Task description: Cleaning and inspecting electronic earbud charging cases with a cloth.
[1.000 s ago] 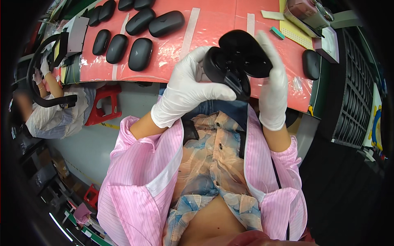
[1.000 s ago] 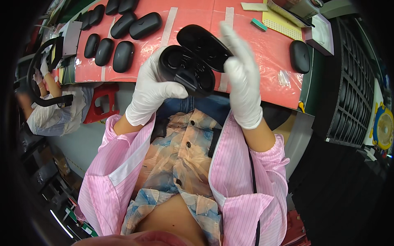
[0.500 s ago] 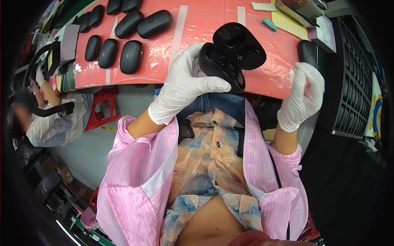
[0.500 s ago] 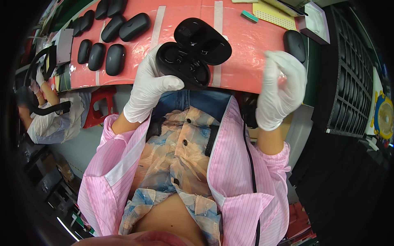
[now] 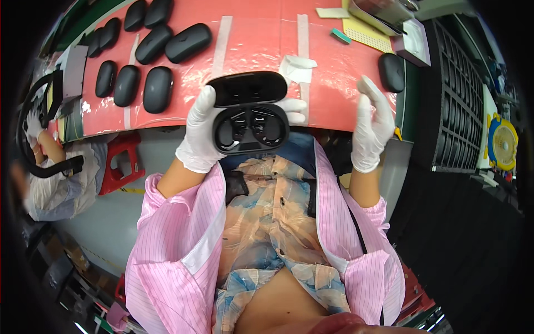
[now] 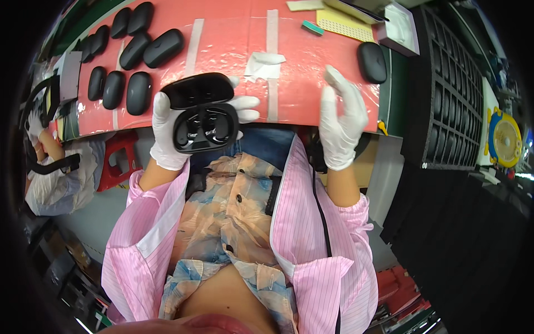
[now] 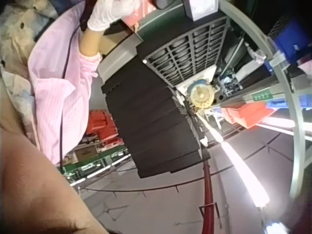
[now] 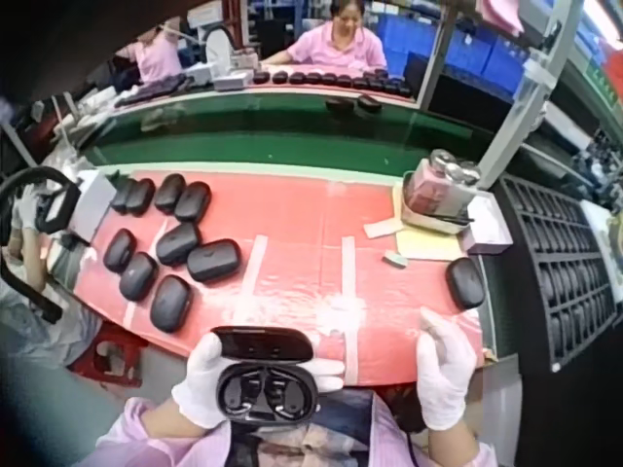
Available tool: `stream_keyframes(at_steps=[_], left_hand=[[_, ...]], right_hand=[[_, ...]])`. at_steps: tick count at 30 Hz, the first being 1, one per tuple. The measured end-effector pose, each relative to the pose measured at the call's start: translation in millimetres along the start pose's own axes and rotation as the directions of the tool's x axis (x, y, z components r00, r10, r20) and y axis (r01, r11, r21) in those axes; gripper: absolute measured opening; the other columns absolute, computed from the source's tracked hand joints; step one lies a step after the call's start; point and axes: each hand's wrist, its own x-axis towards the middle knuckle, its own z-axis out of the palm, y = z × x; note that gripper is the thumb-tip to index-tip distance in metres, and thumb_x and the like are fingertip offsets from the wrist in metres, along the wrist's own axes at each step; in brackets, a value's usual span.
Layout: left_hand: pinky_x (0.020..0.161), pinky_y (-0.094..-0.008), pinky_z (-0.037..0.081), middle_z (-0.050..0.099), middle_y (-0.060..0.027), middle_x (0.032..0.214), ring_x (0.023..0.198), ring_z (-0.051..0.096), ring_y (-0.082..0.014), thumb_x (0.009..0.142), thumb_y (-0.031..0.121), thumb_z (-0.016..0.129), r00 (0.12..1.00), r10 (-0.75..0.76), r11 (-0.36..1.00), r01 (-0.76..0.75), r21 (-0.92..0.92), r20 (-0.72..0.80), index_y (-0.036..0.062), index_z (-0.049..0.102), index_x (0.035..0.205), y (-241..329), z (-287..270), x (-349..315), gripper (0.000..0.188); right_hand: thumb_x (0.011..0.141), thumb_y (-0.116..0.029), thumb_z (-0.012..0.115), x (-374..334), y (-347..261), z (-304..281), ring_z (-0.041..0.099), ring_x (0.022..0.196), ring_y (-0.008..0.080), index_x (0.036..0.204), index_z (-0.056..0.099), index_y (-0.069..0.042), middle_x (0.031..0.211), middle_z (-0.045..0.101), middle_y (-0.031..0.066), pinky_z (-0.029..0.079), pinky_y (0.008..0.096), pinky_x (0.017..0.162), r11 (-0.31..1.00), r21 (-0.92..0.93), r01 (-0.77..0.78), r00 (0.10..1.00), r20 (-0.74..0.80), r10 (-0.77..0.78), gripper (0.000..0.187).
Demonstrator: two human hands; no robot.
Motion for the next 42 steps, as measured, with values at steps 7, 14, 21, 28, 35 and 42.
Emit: stream_keyframes(at_steps=[7, 14, 21, 28, 35, 42], left_hand=[[0.102, -0.0447, 0.046, 0.056, -0.0235, 0.126, 0.121, 0.054, -0.0359, 0.056, 0.076, 0.075, 0.955, 0.29, 0.944, -0.276, 0.181, -0.054, -0.0099, 0.032, 0.141, 12.3, -35.0, -82.0, 0.128], [0.096, -0.0521, 0.048, 0.058, -0.0206, 0.117, 0.115, 0.055, -0.0364, 0.071, 0.074, 0.064, 0.813, 0.506, 0.797, -0.568, -0.205, -0.288, -0.0034, 0.045, 0.133, 63.8, -191.7, -211.4, 0.101], [0.093, -0.051, 0.049, 0.063, -0.0142, 0.104, 0.093, 0.062, -0.0311, 0.088, 0.056, 0.056, -0.484, 0.686, 0.151, -0.635, 0.758, -0.543, 0.0042, 0.051, 0.124, 231.7, -285.3, -356.9, 0.064], [0.098, -0.0608, 0.039, 0.06, -0.0145, 0.114, 0.108, 0.055, -0.0377, 0.085, 0.054, 0.061, 0.252, 0.618, 0.47, -0.878, 0.093, -0.745, 0.0131, 0.061, 0.11, 196.1, -264.2, -313.5, 0.047], [0.073, -0.039, 0.044, 0.058, -0.0077, 0.098, 0.083, 0.054, -0.0172, 0.085, 0.057, 0.06, -0.624, 0.583, 0.42, -0.317, 0.85, -0.521, 0.008, 0.056, 0.111, 210.3, -306.6, -283.6, 0.056], [0.09, -0.0463, 0.048, 0.06, -0.0056, 0.109, 0.093, 0.058, -0.0255, 0.074, 0.06, 0.07, 0.107, 0.572, 0.528, -0.807, 0.265, -0.814, 0.0125, 0.053, 0.119, 194.9, -260.6, -305.3, 0.067]], right_hand=[[0.083, -0.015, 0.071, 29.6, -23.5, 90.5, 0.062, 0.096, 0.0287, 0.106, 0.065, -0.003, 0.103, 0.064, 0.0148, 0.048, 0.0355, 0.087, 0.741, -0.43, 0.516, 0.845, 0.399, -0.356, 0.026], [0.087, -0.003, 0.065, 22.7, -14.0, 94.2, 0.057, 0.08, 0.0271, 0.106, 0.069, -0.004, 0.087, 0.062, 0.0116, 0.047, 0.0373, 0.073, 0.684, -0.357, 0.636, 0.753, 0.481, -0.449, 0.02], [0.094, -0.006, 0.055, 10.3, -37.0, 116.5, 0.058, 0.097, 0.0281, 0.118, 0.066, -0.003, 0.106, 0.065, 0.0141, 0.046, 0.037, 0.088, 0.566, -0.357, 0.743, 0.651, 0.584, -0.486, 0.026], [0.091, -0.02, 0.066, 23.0, 40.8, 80.3, 0.062, 0.106, 0.0363, 0.13, 0.051, 0.002, 0.11, 0.066, 0.0162, 0.05, 0.0504, 0.092, 0.753, -0.391, 0.53, 0.767, 0.6, -0.228, 0.047], [0.085, 0.002, 0.059, 19.3, -62.1, 105.4, 0.065, 0.093, 0.0352, 0.097, 0.07, 0.003, 0.101, 0.069, 0.0217, 0.053, 0.0433, 0.081, 0.546, -0.173, 0.82, 0.512, 0.649, -0.563, 0.016], [0.083, 0.002, 0.061, 30.5, -17.3, 104.2, 0.066, 0.078, 0.0354, 0.092, 0.071, 0.002, 0.092, 0.07, 0.0199, 0.054, 0.0432, 0.072, 0.52, -0.1, 0.849, 0.462, 0.618, -0.636, 0.014]])
